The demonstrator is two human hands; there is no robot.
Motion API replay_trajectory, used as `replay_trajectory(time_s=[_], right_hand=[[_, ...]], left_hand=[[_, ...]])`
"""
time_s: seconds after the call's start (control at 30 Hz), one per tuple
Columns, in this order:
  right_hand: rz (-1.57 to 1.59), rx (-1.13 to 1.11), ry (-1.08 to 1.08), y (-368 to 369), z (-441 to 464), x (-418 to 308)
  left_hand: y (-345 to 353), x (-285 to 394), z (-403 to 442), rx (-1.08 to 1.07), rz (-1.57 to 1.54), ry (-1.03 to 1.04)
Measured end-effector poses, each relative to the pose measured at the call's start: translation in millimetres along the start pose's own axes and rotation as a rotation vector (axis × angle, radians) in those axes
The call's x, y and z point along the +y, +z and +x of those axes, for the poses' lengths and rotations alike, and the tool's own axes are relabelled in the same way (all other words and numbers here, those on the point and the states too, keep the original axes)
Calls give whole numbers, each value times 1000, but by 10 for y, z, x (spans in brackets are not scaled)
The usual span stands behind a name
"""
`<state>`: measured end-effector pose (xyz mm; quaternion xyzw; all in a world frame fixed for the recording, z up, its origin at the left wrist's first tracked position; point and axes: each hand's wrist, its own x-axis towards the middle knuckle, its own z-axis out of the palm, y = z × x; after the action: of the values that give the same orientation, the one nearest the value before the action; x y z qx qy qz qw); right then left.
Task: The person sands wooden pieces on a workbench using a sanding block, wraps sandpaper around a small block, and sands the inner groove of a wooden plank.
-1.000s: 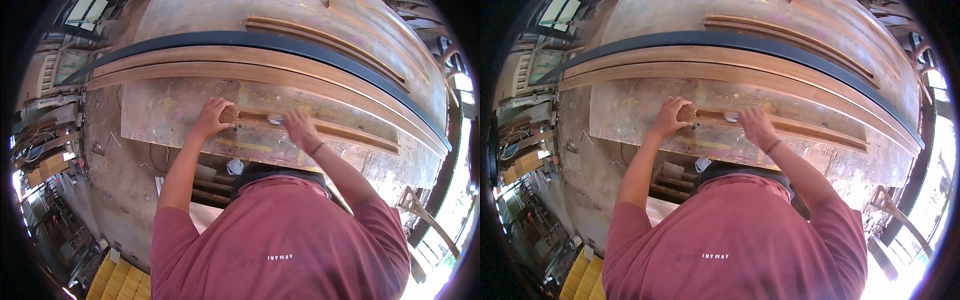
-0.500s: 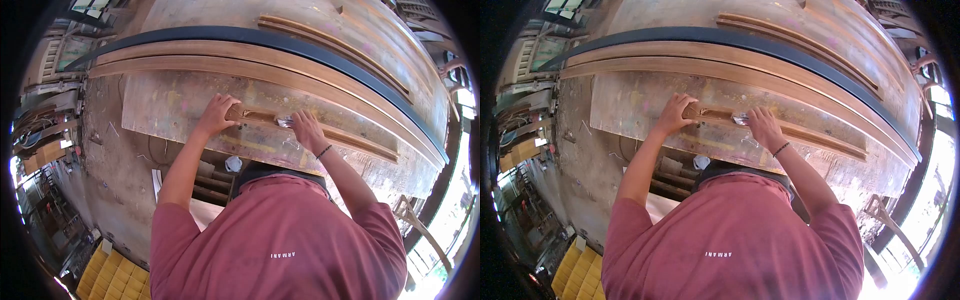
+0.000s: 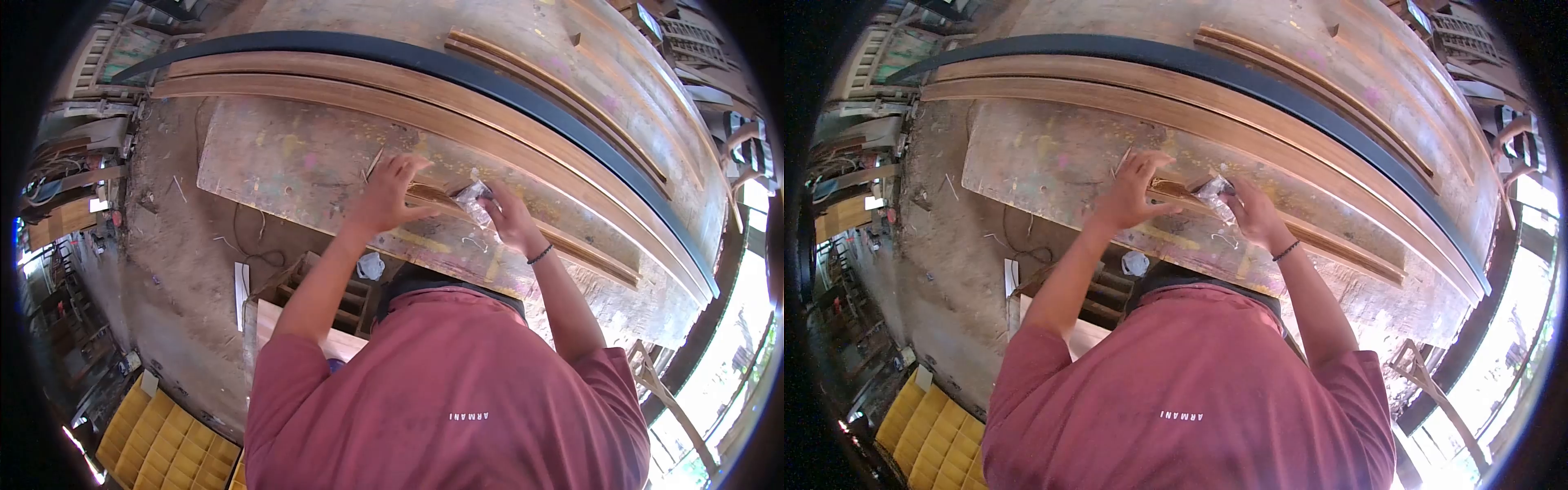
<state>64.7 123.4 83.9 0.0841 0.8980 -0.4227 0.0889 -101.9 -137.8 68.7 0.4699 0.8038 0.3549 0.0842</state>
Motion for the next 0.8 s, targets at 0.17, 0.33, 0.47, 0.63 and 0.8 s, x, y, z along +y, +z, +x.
replay_trajectory(time_s=[0.17,0.33,0.47,0.63,0.8], right_hand=[[300,-57,145,-38,-134,-107],[549,-79,147,9,-321,-143],[582,-143,172,-15,-368,-235],[688,-157,203,30,-420,-309],[886,-108,275,167,-451,-286]], left_hand=[[380,551,-60,-18,-779,-441],[563,681,-167,99,-985,-497],[492,759,-200,66,-1064,-509],[471,717,-199,17,-1216,-576],[345,781,-208,58,-1565,-683]])
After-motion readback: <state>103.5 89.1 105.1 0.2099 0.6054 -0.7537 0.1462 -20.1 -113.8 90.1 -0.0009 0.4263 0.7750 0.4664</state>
